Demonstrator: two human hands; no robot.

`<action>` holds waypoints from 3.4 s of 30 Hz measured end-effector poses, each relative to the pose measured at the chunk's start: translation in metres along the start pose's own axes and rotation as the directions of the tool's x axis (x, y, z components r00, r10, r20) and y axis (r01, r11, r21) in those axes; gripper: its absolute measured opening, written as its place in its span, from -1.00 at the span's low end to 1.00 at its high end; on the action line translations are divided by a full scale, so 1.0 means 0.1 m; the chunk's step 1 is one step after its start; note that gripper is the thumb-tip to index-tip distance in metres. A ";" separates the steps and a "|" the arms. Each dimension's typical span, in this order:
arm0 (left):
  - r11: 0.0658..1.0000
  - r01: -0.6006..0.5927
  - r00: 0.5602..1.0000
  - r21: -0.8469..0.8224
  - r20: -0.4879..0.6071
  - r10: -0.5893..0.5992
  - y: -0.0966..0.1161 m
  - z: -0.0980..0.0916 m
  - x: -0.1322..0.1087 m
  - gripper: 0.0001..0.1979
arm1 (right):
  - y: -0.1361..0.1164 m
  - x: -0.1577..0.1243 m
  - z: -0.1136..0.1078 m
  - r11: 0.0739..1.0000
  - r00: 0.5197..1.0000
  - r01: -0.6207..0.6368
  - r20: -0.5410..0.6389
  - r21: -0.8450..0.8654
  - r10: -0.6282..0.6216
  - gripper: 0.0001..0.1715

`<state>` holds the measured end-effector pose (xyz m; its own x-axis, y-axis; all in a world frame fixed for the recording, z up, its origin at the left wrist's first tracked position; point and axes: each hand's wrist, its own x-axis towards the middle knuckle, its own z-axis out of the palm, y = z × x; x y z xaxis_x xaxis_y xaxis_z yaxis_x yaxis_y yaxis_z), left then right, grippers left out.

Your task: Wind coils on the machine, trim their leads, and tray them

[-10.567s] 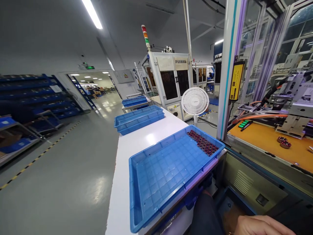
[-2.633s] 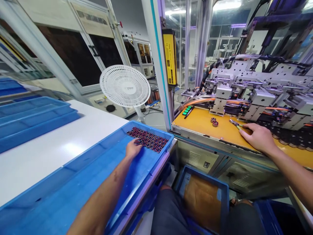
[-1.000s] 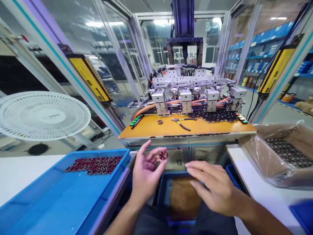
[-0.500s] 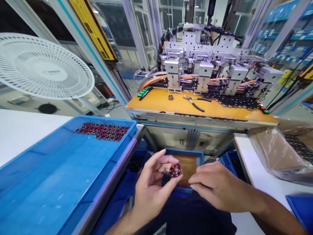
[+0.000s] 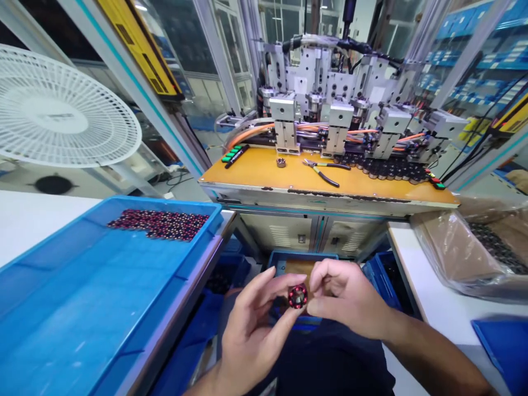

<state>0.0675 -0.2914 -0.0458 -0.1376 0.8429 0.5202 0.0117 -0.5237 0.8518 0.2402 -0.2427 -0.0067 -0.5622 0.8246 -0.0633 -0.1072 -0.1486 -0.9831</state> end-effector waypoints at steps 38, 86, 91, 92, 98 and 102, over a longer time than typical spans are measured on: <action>0.745 0.575 0.817 -0.338 0.298 -0.495 -0.05 -0.22 0.04 -0.76 | -0.12 0.05 -0.19 0.969 0.962 -0.167 0.185 -0.181 0.200 -0.67; 0.662 0.624 0.777 -0.415 0.417 -0.471 0.01 -0.20 0.03 -0.76 | -0.46 0.00 0.00 0.848 0.965 -0.060 0.186 -0.527 0.184 -0.82; 0.611 0.631 0.775 -0.477 0.418 -0.474 0.01 -0.17 0.03 -0.76 | -0.43 -0.01 0.01 0.879 0.974 -0.001 0.199 -0.477 0.109 -0.83; 0.614 0.625 0.780 -0.482 0.412 -0.470 0.01 -0.16 0.03 -0.76 | -0.43 -0.02 0.02 0.884 0.975 -0.003 0.196 -0.468 0.107 -0.83; 0.675 0.566 0.824 -0.474 0.364 -0.435 0.02 -0.15 0.01 -0.71 | -0.42 -0.06 0.04 0.887 0.976 -0.001 0.193 -0.463 0.101 -0.83; 0.730 0.551 0.829 -0.404 0.364 -0.424 0.04 -0.17 -0.01 -0.63 | -0.41 -0.06 0.06 0.882 0.976 -0.007 0.188 -0.472 0.108 -0.83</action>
<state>0.0511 -0.2960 -0.0441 0.2414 0.9660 0.0928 -0.4676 0.0320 0.8833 0.2428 -0.2450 0.0346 -0.7149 0.6858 -0.1359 0.2960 0.1208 -0.9475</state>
